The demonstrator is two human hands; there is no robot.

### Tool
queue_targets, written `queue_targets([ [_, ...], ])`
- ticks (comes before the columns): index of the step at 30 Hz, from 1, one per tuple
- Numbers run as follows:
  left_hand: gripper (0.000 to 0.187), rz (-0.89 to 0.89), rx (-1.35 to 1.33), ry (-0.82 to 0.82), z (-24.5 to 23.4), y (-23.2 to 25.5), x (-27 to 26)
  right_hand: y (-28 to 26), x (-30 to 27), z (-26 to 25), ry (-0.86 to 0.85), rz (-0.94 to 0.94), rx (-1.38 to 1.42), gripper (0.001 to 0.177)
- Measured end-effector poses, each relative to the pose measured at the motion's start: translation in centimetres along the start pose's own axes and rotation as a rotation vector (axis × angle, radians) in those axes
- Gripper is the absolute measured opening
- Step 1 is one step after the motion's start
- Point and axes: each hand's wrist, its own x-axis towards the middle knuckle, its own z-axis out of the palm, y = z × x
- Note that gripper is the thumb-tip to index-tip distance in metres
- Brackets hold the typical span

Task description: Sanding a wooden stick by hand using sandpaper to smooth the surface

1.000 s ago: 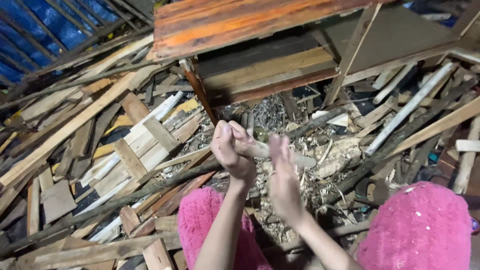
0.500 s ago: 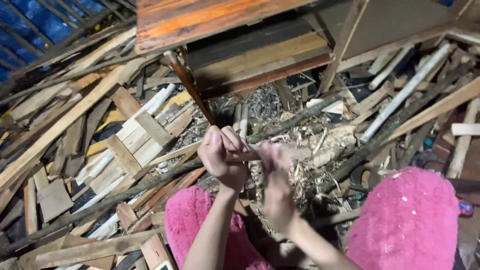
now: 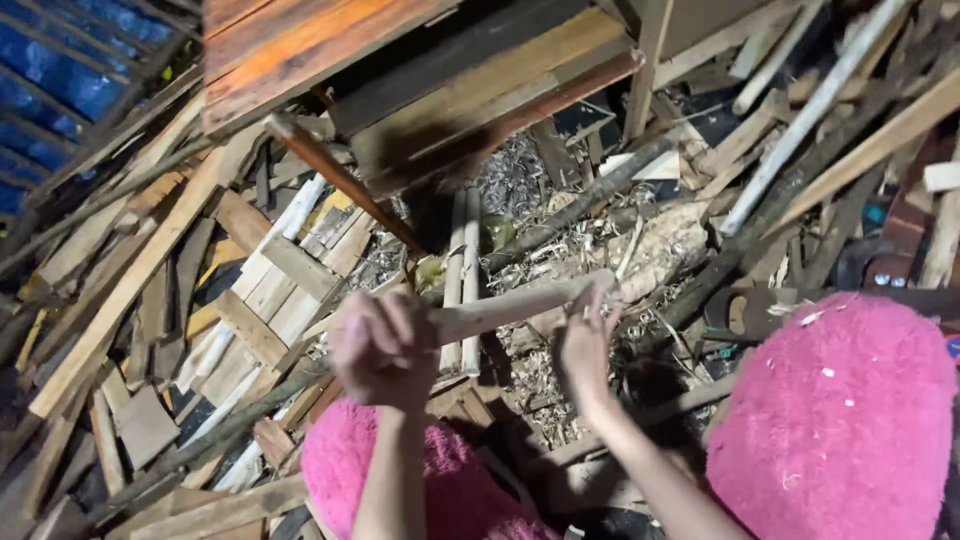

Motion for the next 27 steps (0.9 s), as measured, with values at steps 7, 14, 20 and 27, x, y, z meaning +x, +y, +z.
queue_targets([
  [7,0.025,-0.004,-0.102,-0.095,2.5,1.7,1.0,-4.5,-2.8,-1.2,0.041,-0.713,0.354,0.05],
  [14,0.018,0.162,0.177,0.087,2.4,-2.1,0.4,6.2,7.8,3.7,-0.083,-0.364,0.619,0.051],
  [20,0.024,0.022,-0.052,-0.042,4.0,-2.7,1.6,3.6,8.1,-1.7,-0.216,0.161,0.609,0.055],
  [27,0.027,-0.001,0.283,-0.201,5.2,-2.7,1.5,3.8,5.9,2.2,0.078,-0.845,0.688,0.06],
])
